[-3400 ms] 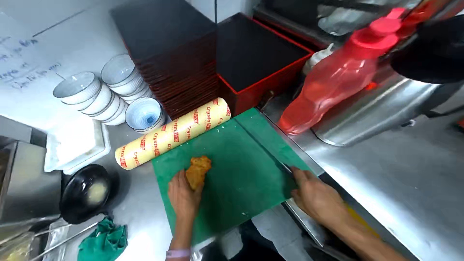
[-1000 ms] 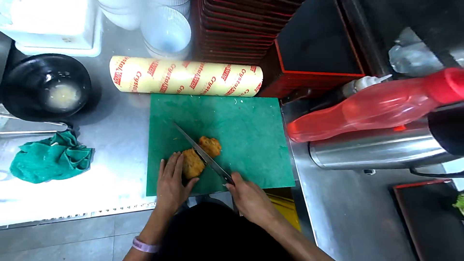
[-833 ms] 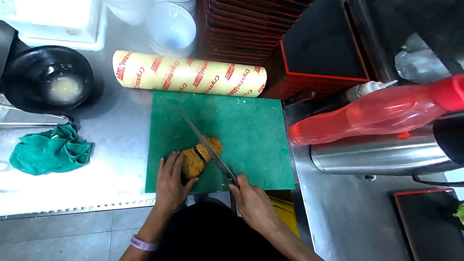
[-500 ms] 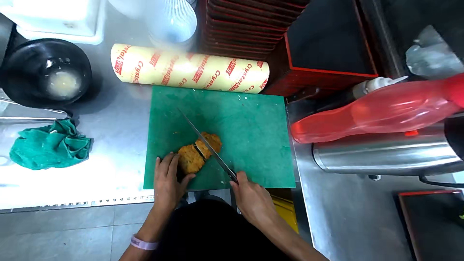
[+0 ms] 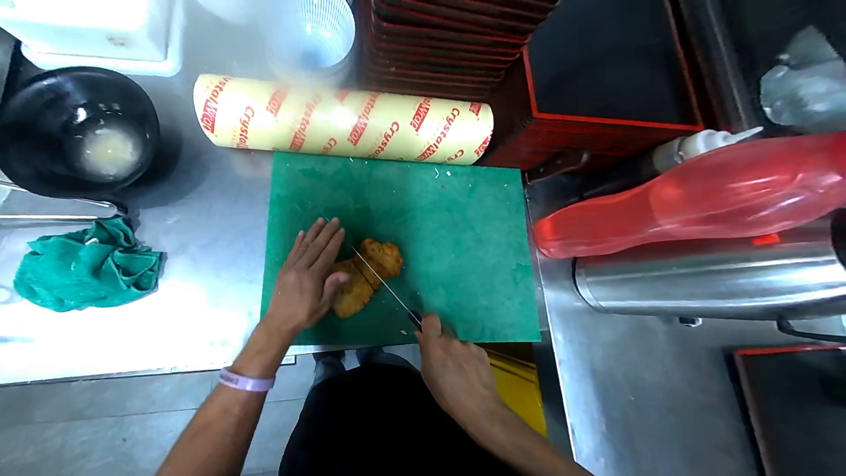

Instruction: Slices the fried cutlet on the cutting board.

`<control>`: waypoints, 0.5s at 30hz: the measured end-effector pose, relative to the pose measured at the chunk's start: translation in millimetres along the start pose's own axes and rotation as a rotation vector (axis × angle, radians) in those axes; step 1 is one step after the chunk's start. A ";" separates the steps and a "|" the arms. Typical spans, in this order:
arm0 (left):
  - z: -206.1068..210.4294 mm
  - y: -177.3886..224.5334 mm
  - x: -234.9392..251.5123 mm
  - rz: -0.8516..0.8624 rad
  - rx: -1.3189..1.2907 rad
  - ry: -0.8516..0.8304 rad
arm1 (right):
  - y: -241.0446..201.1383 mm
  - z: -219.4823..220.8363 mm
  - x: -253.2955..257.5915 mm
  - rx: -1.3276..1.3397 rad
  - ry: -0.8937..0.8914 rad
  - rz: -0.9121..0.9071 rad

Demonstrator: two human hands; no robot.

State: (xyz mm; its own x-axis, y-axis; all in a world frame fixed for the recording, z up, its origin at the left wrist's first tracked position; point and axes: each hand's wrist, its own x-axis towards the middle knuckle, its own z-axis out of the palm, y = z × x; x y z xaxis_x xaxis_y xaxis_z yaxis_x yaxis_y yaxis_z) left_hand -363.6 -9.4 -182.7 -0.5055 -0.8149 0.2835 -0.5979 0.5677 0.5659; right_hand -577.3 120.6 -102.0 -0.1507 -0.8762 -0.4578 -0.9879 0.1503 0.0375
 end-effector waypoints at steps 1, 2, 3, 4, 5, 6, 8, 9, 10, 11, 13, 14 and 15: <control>-0.1 -7.7 7.3 0.032 -0.005 -0.038 | -1.0 0.2 -0.3 -0.002 0.016 0.002; 0.4 -15.8 13.0 0.056 -0.010 -0.081 | -1.9 -0.1 -0.9 -0.002 0.023 0.007; 1.4 -23.7 16.8 0.080 -0.017 -0.115 | -2.5 -0.3 -1.6 -0.003 0.031 0.011; 1.8 -30.4 19.3 0.104 -0.024 -0.141 | -3.4 -1.3 -2.0 -0.007 0.029 0.017; 1.2 -35.8 21.2 0.119 -0.033 -0.164 | -4.3 -2.5 -1.6 -0.017 0.034 0.020; 0.1 -39.8 22.9 0.126 -0.040 -0.183 | -4.1 -1.8 -0.6 -0.029 0.071 0.008; -0.7 -42.4 22.9 0.123 -0.055 -0.211 | -2.4 -1.2 1.0 -0.047 0.088 -0.012; -0.7 -42.9 21.9 0.116 -0.061 -0.225 | 0.3 2.9 3.7 -0.047 0.103 -0.035; -1.1 -44.5 22.6 0.112 -0.060 -0.239 | 4.8 14.8 9.3 -0.030 0.163 -0.075; -1.6 -46.1 24.5 0.108 -0.052 -0.259 | 8.9 29.5 13.6 -0.007 0.196 -0.101; -3.6 -42.8 25.3 0.086 -0.031 -0.316 | 13.6 37.4 14.5 0.002 0.125 -0.103; -6.9 -42.1 28.4 0.073 -0.006 -0.327 | 11.7 28.8 16.8 0.001 0.019 -0.075; -9.3 -40.2 30.9 0.069 0.012 -0.331 | 8.3 17.1 17.3 -0.002 -0.105 -0.035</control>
State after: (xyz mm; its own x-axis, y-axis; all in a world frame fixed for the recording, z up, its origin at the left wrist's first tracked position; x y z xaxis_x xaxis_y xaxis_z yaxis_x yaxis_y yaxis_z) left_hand -349.4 -58.5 -189.5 -0.7184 -0.6936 0.0529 -0.5614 0.6229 0.5448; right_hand -587.5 114.6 -124.9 -0.1112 -0.8279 -0.5497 -0.9926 0.1192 0.0212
